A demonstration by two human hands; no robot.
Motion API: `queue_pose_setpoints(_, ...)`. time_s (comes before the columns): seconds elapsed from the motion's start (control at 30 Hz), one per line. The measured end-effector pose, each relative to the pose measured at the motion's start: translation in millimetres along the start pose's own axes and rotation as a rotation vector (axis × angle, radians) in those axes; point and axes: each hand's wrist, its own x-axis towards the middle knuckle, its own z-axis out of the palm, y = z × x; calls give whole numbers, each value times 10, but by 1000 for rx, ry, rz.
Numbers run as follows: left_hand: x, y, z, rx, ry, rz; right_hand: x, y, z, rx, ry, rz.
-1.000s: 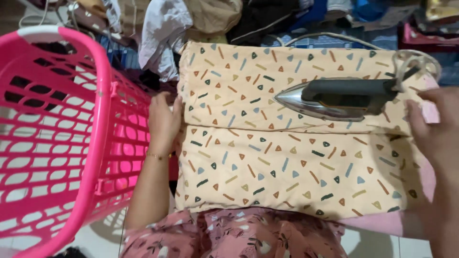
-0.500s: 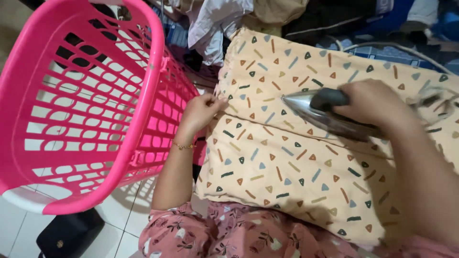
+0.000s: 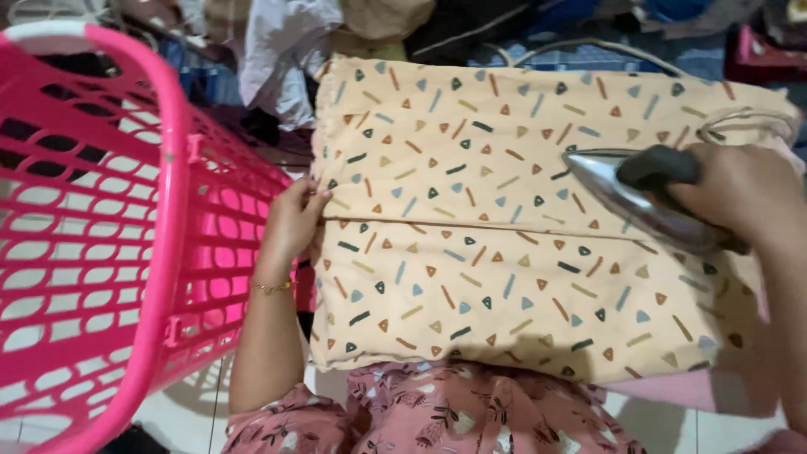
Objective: Ironing a patterned garment on a blanket placed on the floor.
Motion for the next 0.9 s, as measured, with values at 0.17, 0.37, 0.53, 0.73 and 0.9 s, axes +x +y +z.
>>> queue_pose_setpoints(0.17, -21, 65, -3, -55, -60, -87, -196, 648, 379, -37, 135, 103)
queue_pose_setpoints(0.37, -114, 194, 3, 117, 21, -91, -213, -529, -219, 170, 80, -84)
queue_pose_setpoints(0.53, -128, 414, 38, 252, 163, -163, -16, -1681, -428, 342, 159, -327)
queue_pose_setpoints(0.73, -99, 426, 168, 384, 143, -126, -46, -1573, -511, 361, 93, -313)
queue_pose_setpoints(0.9, -84, 130, 285, 350, 186, -115, -266, -537, -194, 213, 57, -128)
